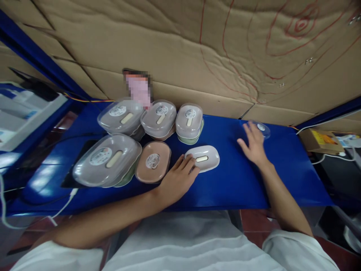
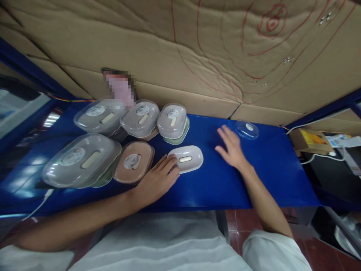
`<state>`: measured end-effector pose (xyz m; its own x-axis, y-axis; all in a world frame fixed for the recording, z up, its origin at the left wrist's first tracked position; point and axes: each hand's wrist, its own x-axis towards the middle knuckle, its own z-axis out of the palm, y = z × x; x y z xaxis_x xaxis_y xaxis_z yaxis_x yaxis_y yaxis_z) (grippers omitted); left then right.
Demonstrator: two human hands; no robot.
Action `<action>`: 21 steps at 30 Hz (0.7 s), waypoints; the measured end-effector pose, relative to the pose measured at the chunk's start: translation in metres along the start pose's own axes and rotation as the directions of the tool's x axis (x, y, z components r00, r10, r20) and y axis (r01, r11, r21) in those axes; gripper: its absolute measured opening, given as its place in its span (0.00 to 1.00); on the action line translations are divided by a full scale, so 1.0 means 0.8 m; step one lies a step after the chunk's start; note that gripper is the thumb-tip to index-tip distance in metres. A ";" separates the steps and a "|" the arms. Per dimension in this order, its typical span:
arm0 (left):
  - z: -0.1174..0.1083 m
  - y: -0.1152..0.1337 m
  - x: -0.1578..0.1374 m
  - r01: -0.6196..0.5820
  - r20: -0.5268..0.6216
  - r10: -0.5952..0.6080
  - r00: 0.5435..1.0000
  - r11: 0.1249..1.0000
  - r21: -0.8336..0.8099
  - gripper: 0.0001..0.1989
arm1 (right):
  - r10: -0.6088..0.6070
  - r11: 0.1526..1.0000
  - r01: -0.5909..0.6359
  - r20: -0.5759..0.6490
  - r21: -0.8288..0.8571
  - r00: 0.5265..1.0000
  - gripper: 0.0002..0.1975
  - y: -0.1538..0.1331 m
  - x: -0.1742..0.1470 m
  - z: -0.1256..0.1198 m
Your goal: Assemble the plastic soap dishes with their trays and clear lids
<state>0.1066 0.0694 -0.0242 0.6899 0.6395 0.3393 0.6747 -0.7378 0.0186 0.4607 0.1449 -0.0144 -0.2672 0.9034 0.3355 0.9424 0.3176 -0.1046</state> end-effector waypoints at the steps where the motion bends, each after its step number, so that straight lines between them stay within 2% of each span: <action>1: -0.001 0.000 0.000 0.013 0.000 -0.013 1.000 1.000 -0.005 0.03 | 0.145 0.987 -0.149 -0.050 -0.067 0.988 0.40 0.024 0.003 0.001; 2: -0.002 0.001 0.001 0.029 0.000 -0.029 1.000 1.000 -0.011 0.03 | 0.258 0.958 -0.266 -0.081 -0.109 0.963 0.42 0.046 0.005 0.003; 4: -0.005 0.002 0.002 0.063 -0.006 -0.063 0.998 0.998 -0.020 0.05 | 0.352 0.923 -0.359 -0.074 -0.137 0.933 0.41 0.079 0.003 0.009; 7: -0.008 0.002 0.004 0.084 -0.026 -0.085 0.996 0.996 -0.036 0.08 | 0.239 0.968 -0.236 0.031 -0.083 0.970 0.36 0.091 -0.004 0.018; 11: -0.007 0.002 0.003 0.074 -0.014 -0.077 0.997 0.988 -0.134 0.05 | 0.059 0.992 -0.072 0.118 0.106 0.991 0.36 0.056 -0.007 0.019; 14: -0.004 0.003 0.000 0.096 -0.021 -0.105 0.994 0.960 -0.264 0.06 | -0.025 0.946 -0.020 0.133 0.324 0.991 0.34 0.026 -0.009 0.009; 17: -0.003 0.005 -0.002 0.151 -0.047 -0.185 0.982 0.904 -0.400 0.17 | -0.149 0.882 0.054 0.169 0.469 0.974 0.32 -0.004 -0.014 -0.006; 21: -0.002 0.005 -0.002 0.200 -0.027 -0.247 0.969 0.840 -0.504 0.29 | -0.361 0.825 0.199 0.223 0.529 0.906 0.33 -0.052 -0.023 -0.015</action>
<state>0.1079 0.0649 -0.0234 0.4944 0.7959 0.3495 0.5730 -0.6008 0.5574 0.4286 0.1114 -0.0047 -0.6271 0.7675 0.1332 0.6182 0.5944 -0.5144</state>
